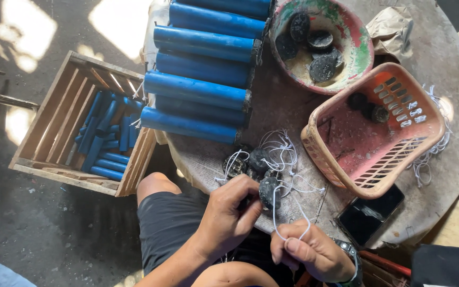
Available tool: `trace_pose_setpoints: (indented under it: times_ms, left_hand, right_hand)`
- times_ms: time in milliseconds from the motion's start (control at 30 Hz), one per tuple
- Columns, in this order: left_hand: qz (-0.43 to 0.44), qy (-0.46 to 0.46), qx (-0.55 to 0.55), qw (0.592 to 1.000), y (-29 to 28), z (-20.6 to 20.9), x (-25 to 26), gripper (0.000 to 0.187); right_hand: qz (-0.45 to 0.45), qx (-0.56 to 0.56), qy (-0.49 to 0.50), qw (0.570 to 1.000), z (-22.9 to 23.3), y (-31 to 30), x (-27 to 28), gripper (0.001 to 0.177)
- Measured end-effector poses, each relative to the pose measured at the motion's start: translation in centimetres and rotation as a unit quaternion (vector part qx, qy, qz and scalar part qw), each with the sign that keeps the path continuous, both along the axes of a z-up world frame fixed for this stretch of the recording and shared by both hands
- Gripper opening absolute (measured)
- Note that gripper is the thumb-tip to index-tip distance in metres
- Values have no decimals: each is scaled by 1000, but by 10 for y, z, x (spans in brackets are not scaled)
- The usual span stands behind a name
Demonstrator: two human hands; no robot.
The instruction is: Attaching candle wicks to metal or plastic bases by threading them through the center hole.
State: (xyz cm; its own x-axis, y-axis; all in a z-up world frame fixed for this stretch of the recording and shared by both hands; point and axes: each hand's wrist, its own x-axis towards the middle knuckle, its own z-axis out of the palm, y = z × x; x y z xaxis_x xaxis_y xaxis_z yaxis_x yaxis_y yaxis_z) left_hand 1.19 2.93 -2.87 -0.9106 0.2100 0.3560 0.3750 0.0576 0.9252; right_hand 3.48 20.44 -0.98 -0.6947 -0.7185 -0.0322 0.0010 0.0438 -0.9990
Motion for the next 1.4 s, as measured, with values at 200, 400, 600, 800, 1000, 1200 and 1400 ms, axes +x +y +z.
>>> trace_pose_setpoints:
  times_ms: [200, 400, 600, 800, 1000, 1200, 1400]
  left_hand:
    - [52, 6, 34, 998, -5, 2, -1, 7]
    - [92, 17, 37, 995, -11, 1, -3, 6]
    - [120, 0, 76, 990, -13, -8, -4, 5]
    - [140, -38, 117, 982, -22, -14, -6, 4]
    - [136, -74, 106, 982, -22, -18, -2, 5]
    - [77, -79, 92, 990, -13, -21, 2, 7]
    - [39, -78, 3, 996, -3, -26, 9, 11]
  right_hand:
    - [81, -11, -48, 995, -1, 0, -1, 42]
    - [39, -22, -76, 996, -13, 16, 5, 40]
    - [-138, -53, -138, 979, -29, 30, 12, 31]
    - [-240, 3, -64, 969, -39, 40, 13, 32]
    - [-406, 22, 119, 906, -32, 16, 11, 22]
    - [-430, -370, 4, 824, -36, 14, 9, 9]
    - [-295, -551, -129, 770, -6, -3, -5, 18]
